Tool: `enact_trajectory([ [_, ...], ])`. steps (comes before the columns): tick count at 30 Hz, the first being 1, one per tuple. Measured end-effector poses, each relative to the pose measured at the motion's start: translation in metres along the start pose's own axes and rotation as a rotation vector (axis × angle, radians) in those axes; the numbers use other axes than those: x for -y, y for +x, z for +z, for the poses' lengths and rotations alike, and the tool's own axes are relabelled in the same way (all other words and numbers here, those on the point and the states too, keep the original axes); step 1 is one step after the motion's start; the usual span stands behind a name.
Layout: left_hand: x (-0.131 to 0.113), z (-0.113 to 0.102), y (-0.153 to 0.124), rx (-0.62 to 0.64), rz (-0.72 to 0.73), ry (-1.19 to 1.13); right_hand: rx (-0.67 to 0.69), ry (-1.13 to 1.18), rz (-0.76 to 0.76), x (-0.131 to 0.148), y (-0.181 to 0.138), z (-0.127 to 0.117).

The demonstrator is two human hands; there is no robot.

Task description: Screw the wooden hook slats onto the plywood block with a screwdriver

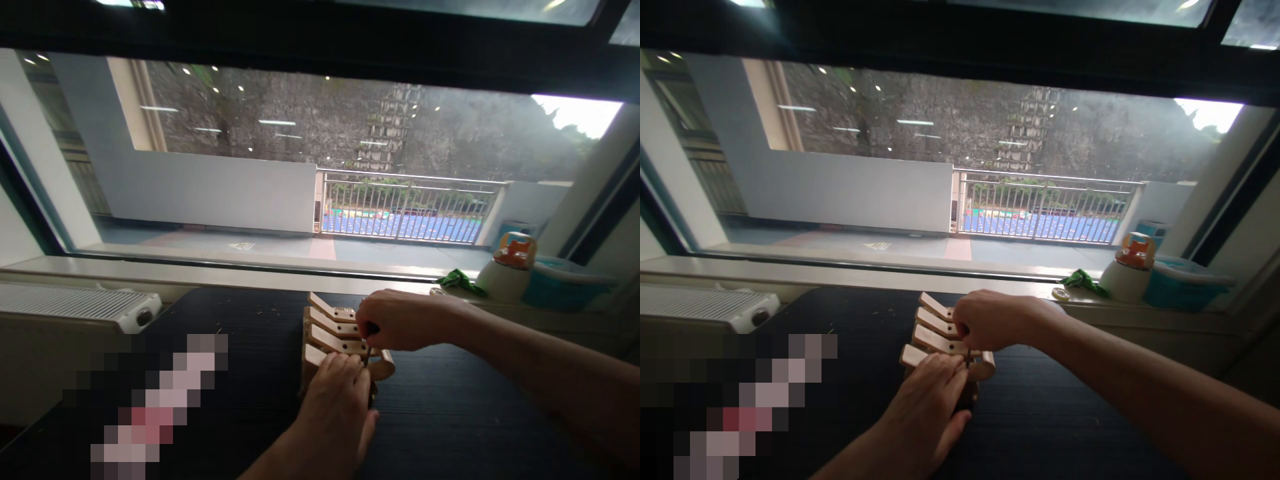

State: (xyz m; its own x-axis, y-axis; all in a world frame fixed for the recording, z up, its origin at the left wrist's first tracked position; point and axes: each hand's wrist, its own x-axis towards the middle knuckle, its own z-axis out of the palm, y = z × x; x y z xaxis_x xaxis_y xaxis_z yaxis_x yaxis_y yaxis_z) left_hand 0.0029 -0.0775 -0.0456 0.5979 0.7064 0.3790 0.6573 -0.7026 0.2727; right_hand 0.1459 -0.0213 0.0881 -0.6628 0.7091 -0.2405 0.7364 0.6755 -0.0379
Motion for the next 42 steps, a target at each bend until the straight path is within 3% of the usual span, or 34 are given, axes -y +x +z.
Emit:
enact_trajectory([
  [5,-0.002,0.004,0.011,0.051,-0.019,0.011,-0.006,0.008,0.005,-0.001,0.0,0.002],
  [9,0.005,0.016,0.012,0.007,0.031,0.077,-0.025,-0.006,0.044,0.001,-0.002,0.003],
  [16,0.021,0.058,0.007,-0.328,0.133,0.249,0.056,-0.004,0.038,0.005,-0.001,-0.002],
  [25,0.016,0.066,0.007,-0.28,0.131,0.353,0.055,0.032,0.074,-0.001,0.003,-0.003],
  [36,0.018,0.061,0.004,-0.248,0.137,0.323,0.047,0.015,0.088,-0.004,0.002,0.0],
  [39,0.018,0.039,0.003,-0.214,0.143,0.26,0.03,0.02,0.078,-0.007,0.002,0.003],
  [42,0.017,0.005,0.01,-0.076,0.0,0.174,0.033,0.03,0.058,-0.01,0.001,0.004],
])
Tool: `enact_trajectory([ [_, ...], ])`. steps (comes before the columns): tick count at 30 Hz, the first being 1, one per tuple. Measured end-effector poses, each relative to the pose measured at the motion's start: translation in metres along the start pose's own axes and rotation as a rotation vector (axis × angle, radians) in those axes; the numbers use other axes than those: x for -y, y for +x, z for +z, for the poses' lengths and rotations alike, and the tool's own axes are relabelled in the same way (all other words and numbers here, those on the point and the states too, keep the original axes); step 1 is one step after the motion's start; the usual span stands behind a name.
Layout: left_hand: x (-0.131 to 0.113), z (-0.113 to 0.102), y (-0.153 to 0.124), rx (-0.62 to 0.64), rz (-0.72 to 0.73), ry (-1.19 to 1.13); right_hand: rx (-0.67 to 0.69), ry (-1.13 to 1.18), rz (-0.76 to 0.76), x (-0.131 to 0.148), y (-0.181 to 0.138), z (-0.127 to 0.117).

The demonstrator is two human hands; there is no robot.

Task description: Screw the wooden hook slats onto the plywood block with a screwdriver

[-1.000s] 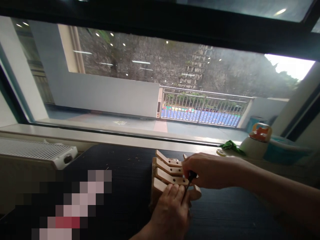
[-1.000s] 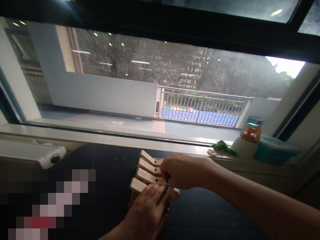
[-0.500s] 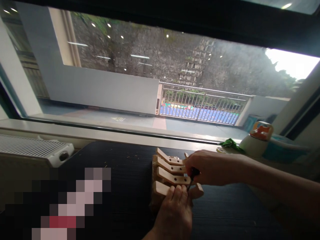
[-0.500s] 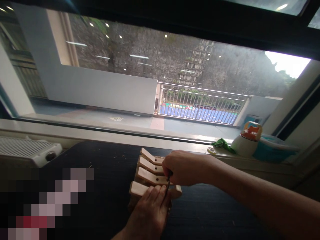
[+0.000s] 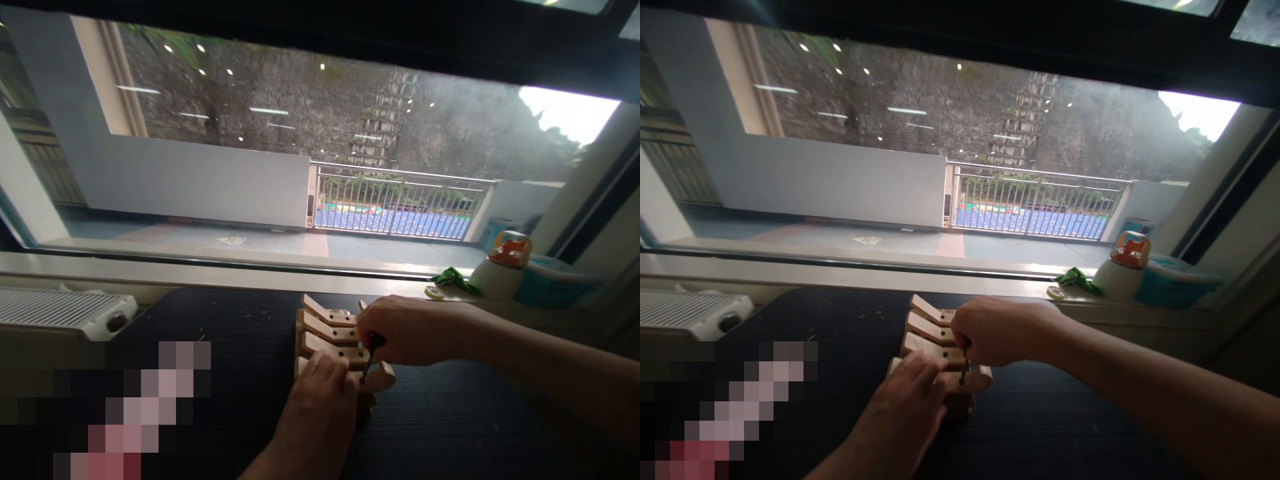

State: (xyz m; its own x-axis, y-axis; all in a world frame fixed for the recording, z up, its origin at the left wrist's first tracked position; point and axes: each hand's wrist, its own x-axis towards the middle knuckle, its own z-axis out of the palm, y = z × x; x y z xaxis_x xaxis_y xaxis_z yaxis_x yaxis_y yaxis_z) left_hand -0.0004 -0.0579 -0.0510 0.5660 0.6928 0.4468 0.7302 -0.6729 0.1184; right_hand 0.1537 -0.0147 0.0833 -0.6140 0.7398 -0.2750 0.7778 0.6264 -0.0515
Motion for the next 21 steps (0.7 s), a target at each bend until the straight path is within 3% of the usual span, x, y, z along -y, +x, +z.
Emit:
enact_trajectory([
  [2,0.002,-0.019,0.012,0.078,-0.133,-0.048,0.006,-0.009,-0.011,-0.001,0.0,0.0],
  [5,0.002,-0.032,0.03,0.131,-0.165,-0.214,0.0,-0.042,-0.028,0.0,-0.002,0.001],
  [10,0.002,-0.019,0.045,0.237,-0.115,-0.358,0.0,-0.041,-0.057,0.005,-0.01,0.0],
  [21,0.01,0.001,0.049,0.259,-0.132,-0.323,0.07,-0.15,-0.063,0.013,-0.006,-0.007],
])
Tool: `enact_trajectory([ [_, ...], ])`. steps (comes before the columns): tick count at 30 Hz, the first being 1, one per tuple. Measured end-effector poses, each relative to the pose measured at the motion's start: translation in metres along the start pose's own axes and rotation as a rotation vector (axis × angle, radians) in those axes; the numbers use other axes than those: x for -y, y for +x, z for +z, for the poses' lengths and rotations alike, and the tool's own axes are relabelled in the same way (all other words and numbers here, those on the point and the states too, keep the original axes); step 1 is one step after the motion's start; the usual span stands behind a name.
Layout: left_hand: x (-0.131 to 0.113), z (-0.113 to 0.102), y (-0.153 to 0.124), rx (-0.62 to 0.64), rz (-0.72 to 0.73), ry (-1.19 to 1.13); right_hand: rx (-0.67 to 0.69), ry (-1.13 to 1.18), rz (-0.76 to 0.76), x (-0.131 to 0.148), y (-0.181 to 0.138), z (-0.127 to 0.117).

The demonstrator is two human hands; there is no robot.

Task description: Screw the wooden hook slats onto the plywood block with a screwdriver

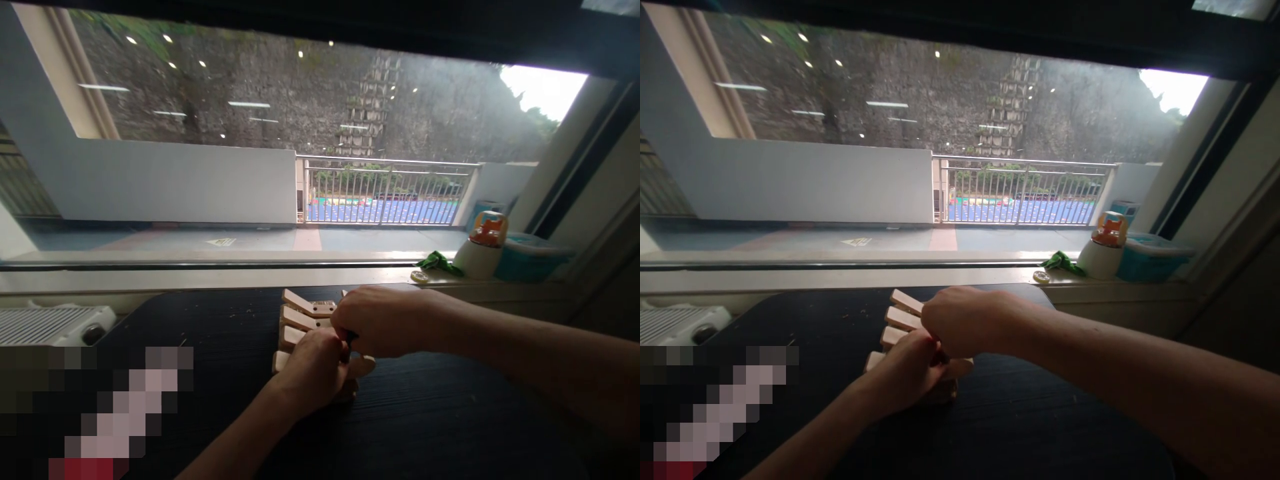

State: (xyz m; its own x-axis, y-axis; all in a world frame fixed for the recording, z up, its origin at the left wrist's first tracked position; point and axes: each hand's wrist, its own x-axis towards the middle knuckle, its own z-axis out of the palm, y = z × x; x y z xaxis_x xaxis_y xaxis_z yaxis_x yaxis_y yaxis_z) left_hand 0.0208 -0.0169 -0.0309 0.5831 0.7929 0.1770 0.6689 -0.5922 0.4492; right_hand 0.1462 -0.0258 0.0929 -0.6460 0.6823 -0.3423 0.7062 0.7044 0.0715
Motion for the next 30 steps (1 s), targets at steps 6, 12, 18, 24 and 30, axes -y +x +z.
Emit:
enact_trajectory([
  [6,0.001,0.003,0.0,-0.018,0.035,-0.005,-0.029,0.042,0.12,-0.004,0.004,-0.001],
  [12,0.002,0.003,0.001,0.004,0.022,-0.004,-0.082,-0.032,0.118,-0.006,-0.005,-0.002],
  [18,-0.001,0.001,0.0,-0.009,0.019,-0.006,-0.037,0.002,0.004,-0.001,-0.005,-0.003],
  [24,0.0,0.002,-0.001,-0.023,0.032,-0.013,-0.061,0.045,0.061,-0.007,0.003,0.002],
  [30,0.002,0.003,0.001,-0.022,0.023,-0.016,-0.074,0.017,0.15,-0.016,-0.003,0.004],
])
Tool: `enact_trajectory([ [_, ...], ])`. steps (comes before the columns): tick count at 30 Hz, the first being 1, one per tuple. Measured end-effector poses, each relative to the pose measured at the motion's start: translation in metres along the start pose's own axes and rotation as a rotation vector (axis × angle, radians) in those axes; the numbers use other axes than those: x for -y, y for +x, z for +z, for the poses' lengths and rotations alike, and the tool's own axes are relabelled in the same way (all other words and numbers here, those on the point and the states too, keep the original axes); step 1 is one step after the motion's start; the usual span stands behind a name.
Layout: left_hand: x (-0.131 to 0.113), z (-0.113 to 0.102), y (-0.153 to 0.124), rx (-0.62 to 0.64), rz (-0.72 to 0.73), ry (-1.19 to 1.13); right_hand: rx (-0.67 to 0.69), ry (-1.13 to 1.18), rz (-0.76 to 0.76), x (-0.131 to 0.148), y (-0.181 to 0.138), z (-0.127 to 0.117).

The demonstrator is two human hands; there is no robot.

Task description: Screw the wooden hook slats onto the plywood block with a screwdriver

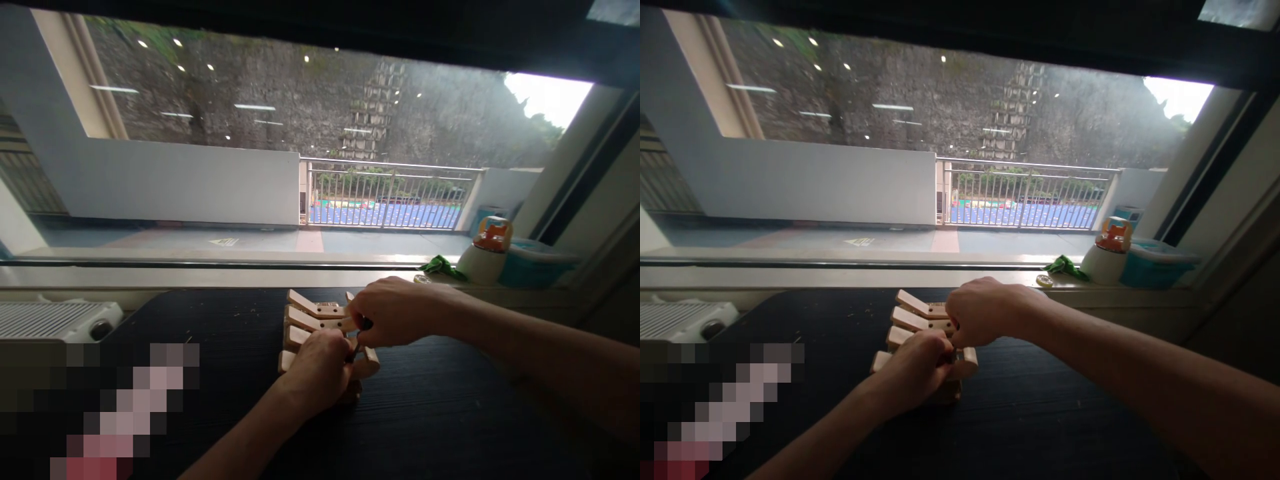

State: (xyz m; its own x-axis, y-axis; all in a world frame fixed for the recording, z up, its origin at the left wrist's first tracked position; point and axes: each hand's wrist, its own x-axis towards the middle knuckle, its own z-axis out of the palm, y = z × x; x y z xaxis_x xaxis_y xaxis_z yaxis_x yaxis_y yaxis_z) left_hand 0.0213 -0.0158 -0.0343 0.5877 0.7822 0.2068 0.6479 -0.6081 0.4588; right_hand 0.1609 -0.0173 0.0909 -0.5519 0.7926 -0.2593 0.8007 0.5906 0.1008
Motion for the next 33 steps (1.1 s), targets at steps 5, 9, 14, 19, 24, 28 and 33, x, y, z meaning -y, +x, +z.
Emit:
enact_trajectory([
  [5,-0.001,-0.002,0.001,0.005,0.048,0.007,-0.071,0.025,-0.101,0.009,-0.006,-0.009],
  [9,-0.002,-0.002,0.002,0.023,0.015,0.014,-0.039,0.006,-0.131,0.014,-0.004,-0.009],
  [14,-0.001,-0.001,0.002,0.018,0.016,0.013,-0.039,0.021,-0.11,0.01,0.001,-0.002],
  [19,0.0,-0.001,0.0,0.037,0.011,0.012,-0.063,0.003,-0.029,0.002,0.002,0.0],
  [24,0.001,-0.001,0.001,0.022,0.039,0.003,-0.068,0.015,-0.09,0.004,-0.006,-0.008],
  [28,0.001,0.001,0.001,0.023,0.031,0.005,-0.049,0.007,-0.124,0.008,-0.006,-0.011],
  [33,-0.001,0.0,0.0,0.01,-0.005,0.035,-0.065,-0.022,-0.131,0.006,-0.001,-0.005],
])
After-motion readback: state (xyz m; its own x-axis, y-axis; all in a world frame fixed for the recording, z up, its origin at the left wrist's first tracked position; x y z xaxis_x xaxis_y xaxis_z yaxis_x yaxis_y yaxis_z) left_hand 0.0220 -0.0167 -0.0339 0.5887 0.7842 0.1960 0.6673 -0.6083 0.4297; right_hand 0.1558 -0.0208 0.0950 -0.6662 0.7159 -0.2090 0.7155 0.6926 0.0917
